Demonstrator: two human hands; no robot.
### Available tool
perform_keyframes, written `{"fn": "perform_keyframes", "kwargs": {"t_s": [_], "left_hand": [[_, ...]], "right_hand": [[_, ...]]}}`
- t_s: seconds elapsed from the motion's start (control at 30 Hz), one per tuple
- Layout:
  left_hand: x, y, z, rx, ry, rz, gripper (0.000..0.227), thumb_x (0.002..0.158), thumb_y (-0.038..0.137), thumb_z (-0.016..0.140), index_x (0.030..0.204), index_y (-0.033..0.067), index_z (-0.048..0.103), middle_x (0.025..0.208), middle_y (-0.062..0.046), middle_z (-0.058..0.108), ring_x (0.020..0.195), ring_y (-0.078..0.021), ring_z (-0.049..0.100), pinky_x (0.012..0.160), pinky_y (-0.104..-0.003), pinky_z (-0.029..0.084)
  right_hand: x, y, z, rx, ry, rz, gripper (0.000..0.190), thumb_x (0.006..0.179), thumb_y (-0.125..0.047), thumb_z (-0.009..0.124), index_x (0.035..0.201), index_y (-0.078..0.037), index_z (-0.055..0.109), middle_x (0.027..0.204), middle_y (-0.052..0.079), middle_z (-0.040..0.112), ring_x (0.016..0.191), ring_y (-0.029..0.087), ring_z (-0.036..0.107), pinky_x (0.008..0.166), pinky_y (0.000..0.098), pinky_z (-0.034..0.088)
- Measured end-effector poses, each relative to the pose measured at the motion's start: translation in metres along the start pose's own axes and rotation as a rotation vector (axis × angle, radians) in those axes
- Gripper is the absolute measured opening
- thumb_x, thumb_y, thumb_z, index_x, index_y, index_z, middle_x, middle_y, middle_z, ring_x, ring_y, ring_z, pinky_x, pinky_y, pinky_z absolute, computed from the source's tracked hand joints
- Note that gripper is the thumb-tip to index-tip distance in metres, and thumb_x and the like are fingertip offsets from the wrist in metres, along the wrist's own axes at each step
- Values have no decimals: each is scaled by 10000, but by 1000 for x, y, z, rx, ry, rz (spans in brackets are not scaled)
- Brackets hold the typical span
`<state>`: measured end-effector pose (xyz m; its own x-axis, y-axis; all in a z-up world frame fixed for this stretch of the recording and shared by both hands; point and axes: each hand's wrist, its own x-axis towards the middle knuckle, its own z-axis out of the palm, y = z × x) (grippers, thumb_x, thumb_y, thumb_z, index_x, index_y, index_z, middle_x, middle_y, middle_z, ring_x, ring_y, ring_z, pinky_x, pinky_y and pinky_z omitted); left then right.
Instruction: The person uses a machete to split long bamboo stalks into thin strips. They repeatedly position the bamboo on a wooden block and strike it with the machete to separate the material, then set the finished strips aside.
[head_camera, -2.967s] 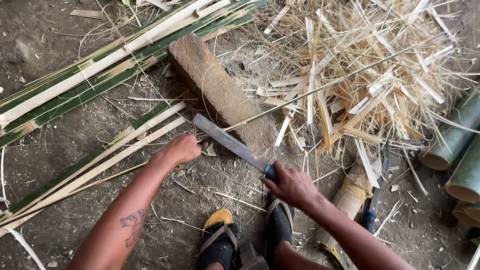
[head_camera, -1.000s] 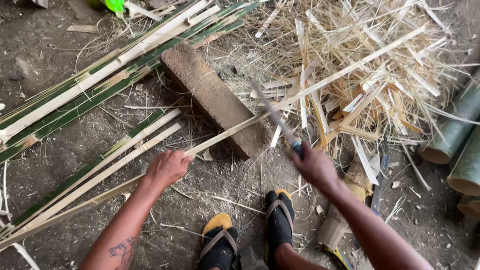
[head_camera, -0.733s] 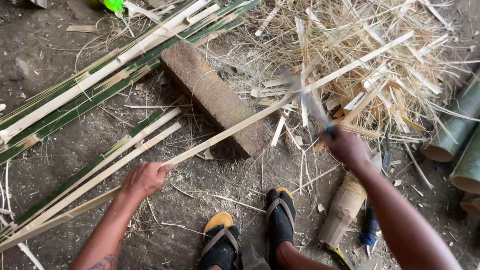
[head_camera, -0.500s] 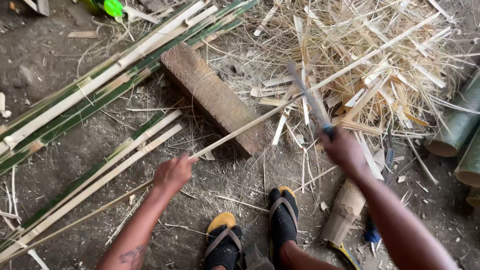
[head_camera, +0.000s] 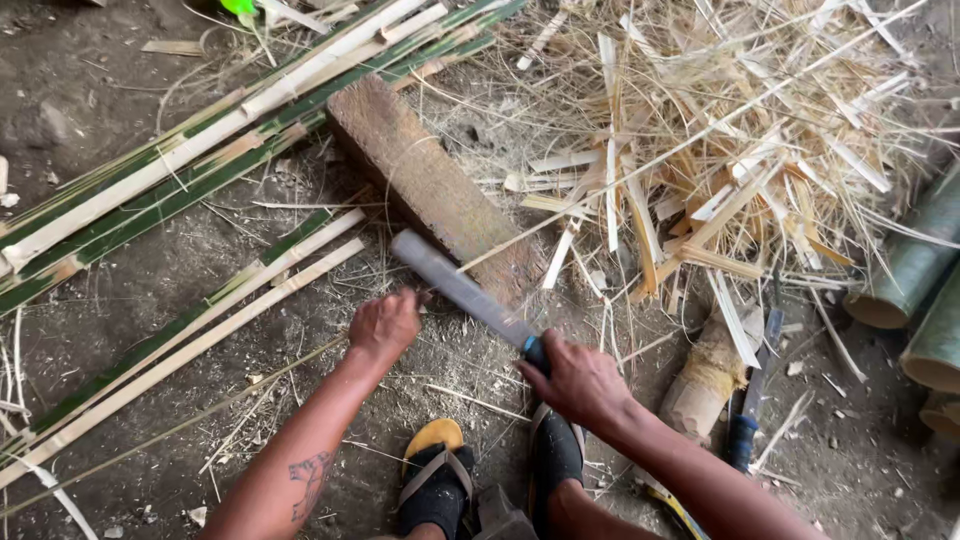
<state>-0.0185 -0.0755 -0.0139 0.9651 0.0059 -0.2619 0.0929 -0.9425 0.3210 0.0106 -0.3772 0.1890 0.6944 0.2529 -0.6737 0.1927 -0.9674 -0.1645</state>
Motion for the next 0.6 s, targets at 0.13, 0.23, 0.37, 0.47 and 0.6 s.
{"fn": "perform_keyframes", "kwargs": {"t_s": [0.13,0.23,0.37,0.47,0.6], "left_hand": [[-34,-28,6,7,68,44,392,1118,289,351,1001,33,623,465,-22,499,340,-132,441,267,-349,326],[-50,-50,-7,13,54,31,367,1090,287,373,1038,36,635,439,-15,504,322,-145,425,276,-354,320],[-44,-61,-24,10,-33,-41,368,1077,360,421,978,89,650,447,-15,517,354,-137,441,342,-354,308],[-58,-74,-23,-4,-88,-97,353,1072,359,432,971,100,651,465,-23,533,375,-151,479,375,-382,370],[-72,-101,-14,20,-42,-69,296,1021,301,439,970,112,661,542,-11,550,419,-155,532,422,-416,468]], "right_hand": [[10,32,-18,101,-58,222,504,986,-519,452,1375,-199,472,700,84,657,416,137,487,342,321,445],[31,72,-64,12,240,281,528,1041,-540,456,1230,-56,553,662,84,640,397,129,494,317,307,439],[33,70,-52,168,168,248,465,1051,-487,454,1181,-57,574,680,111,668,420,130,514,332,308,481],[28,33,-6,-16,43,-17,471,1011,-531,443,1137,-94,567,740,81,655,444,108,536,367,278,504],[34,72,-20,-174,-16,110,511,1056,-578,370,1190,-119,552,758,77,691,481,139,526,405,303,503]]}}
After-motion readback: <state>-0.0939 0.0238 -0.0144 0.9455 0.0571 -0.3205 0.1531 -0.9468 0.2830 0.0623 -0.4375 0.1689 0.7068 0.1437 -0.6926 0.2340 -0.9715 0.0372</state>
